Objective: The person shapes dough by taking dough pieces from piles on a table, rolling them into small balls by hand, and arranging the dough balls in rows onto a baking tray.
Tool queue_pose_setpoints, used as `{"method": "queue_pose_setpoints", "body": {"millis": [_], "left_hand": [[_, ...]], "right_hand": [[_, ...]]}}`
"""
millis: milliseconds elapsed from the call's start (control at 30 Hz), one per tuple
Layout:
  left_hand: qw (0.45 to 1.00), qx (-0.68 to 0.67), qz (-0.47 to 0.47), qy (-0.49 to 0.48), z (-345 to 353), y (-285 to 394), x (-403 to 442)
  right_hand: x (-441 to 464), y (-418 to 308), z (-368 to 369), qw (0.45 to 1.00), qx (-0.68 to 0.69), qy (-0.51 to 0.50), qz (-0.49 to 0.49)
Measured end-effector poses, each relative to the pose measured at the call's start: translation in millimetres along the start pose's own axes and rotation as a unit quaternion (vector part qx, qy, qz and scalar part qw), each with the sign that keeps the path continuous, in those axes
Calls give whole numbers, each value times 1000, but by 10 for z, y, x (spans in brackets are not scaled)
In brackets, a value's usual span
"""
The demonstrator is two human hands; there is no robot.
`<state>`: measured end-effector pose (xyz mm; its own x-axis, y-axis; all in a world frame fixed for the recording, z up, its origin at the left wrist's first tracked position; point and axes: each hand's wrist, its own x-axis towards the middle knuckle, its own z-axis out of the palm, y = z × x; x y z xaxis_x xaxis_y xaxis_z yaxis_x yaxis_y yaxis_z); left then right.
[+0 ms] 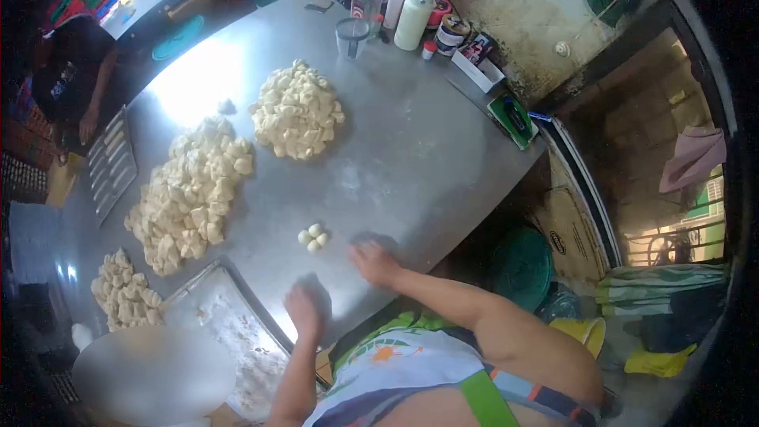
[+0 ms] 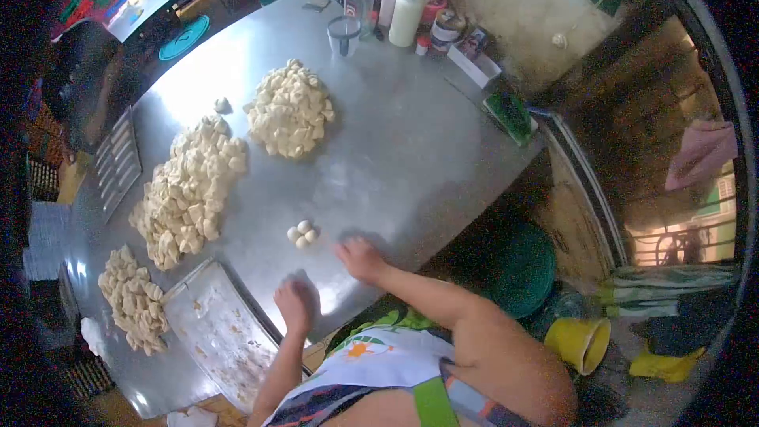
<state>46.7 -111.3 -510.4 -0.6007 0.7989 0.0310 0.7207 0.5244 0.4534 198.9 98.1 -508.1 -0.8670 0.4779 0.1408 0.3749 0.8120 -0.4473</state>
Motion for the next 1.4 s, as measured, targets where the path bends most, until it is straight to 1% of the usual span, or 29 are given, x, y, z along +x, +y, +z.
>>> {"method": "queue_pose_setpoints", "body": {"millis": [67, 100, 133, 200, 267, 300, 367, 433, 467, 500, 533, 600, 633, 700, 767, 800, 867, 933, 967, 1033, 1067, 1100, 1133, 1167, 1200, 1267, 1333, 1367, 1400], "left_hand": [[1000, 7, 0, -7, -168, -18, -155], [998, 34, 8, 44, -190, -144, -72], [994, 59, 12, 91, -187, -244, -16], [991, 64, -62, 95, -264, -135, 602], [988, 74, -68, 113, -214, -76, 1036], [988, 75, -72, 117, -190, -63, 1043], [997, -14, -75, 32, -158, 25, 1094], [990, 98, 39, 98, -15, 27, 648], [999, 12, 32, 32, -145, 64, 414], [999, -6, 27, 30, 56, -208, 91], [999, -5, 27, 30, -58, -252, 100], [999, -14, -37, -12, -308, -296, 148], [983, 109, 48, 139, -173, -366, 363], [994, 74, -44, 67, -83, -415, 798], [987, 41, -90, 126, -301, 25, 1204], [987, 39, -88, 126, -287, 103, 1114], [996, -11, -80, -36, -256, 196, 912], [1000, -6, -8, -3, -107, 74, 313], [1000, 9, 21, 5, -59, -135, 35], [997, 40, 41, 52, -127, -372, 41], [994, 58, 24, 90, -238, -352, 266], [996, 75, -21, 35, -507, -116, 599], [992, 76, -47, 94, -253, -285, 794], [989, 52, -70, 120, -206, -265, 1036], [977, 7, -70, 200, -209, -89, 1171], [992, 48, -68, 95, -33, 19, 991], [989, -29, 53, 137, -65, 78, 598], [989, -25, 47, 135, -126, -24, 497], [998, 9, 14, 60, -196, -179, 445]], "right_hand": [[-321, 263, -125, 998, -7, 46, -50], [-343, 390, -130, 990, -17, 92, -103], [-199, 485, -89, 991, -19, 88, -103], [330, 668, 22, 995, -43, 71, -50], [803, 544, 147, 994, 63, 18, 86], [851, 417, 176, 995, 64, 17, 81], [914, 197, 97, 980, 110, -52, 157], [555, -102, -112, 942, 203, -82, 256], [221, 7, -5, 983, 123, -56, 120], [-71, 196, 123, 998, 43, -31, -17], [-142, 357, 103, 998, 44, -31, -17], [-121, 564, 2, 987, -91, 31, -128], [98, 597, 35, 993, -67, 22, -92], [745, 402, -111, 1000, -1, 2, -6], [928, 176, -24, 998, 41, -7, 45], [908, 105, 43, 999, 34, 5, 38], [698, 27, 49, 999, 23, 25, 27], [118, -20, 20, 994, 64, 70, -45], [-2, 122, -56, 994, 69, 69, -45], [-90, 449, -126, 990, 7, 21, -136], [116, 452, -183, 991, -21, 42, -126], [403, 425, -251, 990, -46, 61, -121], [606, 349, -192, 990, -32, 49, -131], [827, 265, -120, 994, -4, 74, -78], [904, 180, -58, 995, 23, 98, -22], [564, 11, 32, 998, 27, 48, -13], [372, 109, -40, 1000, 30, -1, 2], [264, 290, -142, 998, 30, 4, -62], [258, 377, -196, 991, 28, 10, -127]]}}
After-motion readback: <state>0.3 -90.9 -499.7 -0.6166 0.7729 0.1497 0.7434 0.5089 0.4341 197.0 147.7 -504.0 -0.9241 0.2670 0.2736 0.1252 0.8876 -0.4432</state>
